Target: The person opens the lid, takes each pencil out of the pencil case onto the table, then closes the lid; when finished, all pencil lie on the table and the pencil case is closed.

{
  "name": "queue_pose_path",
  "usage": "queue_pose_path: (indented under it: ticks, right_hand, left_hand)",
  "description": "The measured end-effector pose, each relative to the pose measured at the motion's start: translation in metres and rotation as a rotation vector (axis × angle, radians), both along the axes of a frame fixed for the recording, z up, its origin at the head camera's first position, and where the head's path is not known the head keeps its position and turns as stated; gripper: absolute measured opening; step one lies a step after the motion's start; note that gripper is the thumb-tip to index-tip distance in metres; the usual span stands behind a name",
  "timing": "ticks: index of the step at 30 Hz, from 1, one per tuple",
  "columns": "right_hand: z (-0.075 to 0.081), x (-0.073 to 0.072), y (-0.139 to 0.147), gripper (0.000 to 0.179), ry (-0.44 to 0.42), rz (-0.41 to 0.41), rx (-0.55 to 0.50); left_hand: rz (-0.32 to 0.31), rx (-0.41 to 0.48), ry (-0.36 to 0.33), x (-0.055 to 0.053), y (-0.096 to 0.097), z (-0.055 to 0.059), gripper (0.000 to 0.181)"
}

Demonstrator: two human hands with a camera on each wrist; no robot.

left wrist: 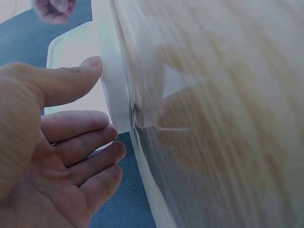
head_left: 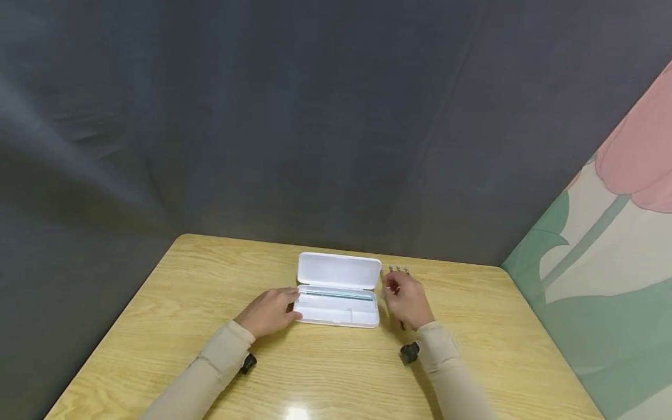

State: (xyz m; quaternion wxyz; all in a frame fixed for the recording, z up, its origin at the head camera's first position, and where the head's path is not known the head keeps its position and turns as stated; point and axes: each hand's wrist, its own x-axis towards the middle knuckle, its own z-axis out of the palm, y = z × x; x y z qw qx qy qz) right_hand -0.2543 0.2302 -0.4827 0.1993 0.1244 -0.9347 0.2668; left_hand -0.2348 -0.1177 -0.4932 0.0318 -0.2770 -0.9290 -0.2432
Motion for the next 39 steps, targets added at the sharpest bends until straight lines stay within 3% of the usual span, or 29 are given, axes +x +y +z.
queue_pose_path:
  ticks: [3,6,8,12,17,24,30,39]
  right_hand:
    - [-0.002,0.001,-0.031,0.017,0.009,0.194,0.032]
    - [-0.005,-0.001,-0.050,0.018,-0.110,0.312,0.077]
    - [-0.007,-0.003,-0.057,0.018,-0.188,0.345,0.109]
    - [-0.009,-0.007,-0.061,0.020,-0.270,0.378,0.136]
    - [-0.007,-0.013,-0.060,0.023,-0.326,0.432,0.132]
    - [-0.006,-0.018,-0.065,0.026,-0.369,0.504,0.224]
    - [0.000,-0.014,-0.065,0.026,-0.400,0.490,0.181]
    - [-0.004,-0.019,-0.064,0.026,-0.409,0.459,0.105]
  left_hand:
    - [0.003,0.005,0.000,-0.001,0.002,0.001,0.045]
    - [0.004,0.006,0.000,-0.002,0.002,0.001,0.049]
    - [0.005,0.002,-0.006,-0.002,0.002,0.000,0.050]
    - [0.004,0.000,-0.007,-0.003,0.002,-0.001,0.052]
    - [-0.003,-0.008,0.007,-0.003,0.001,-0.003,0.052]
    - [0.012,-0.016,-0.017,-0.003,0.000,-0.005,0.054]
    - [0.006,-0.015,-0.012,-0.003,-0.001,-0.006,0.054]
    - [0.008,-0.009,-0.015,-0.002,-0.002,-0.005,0.053]
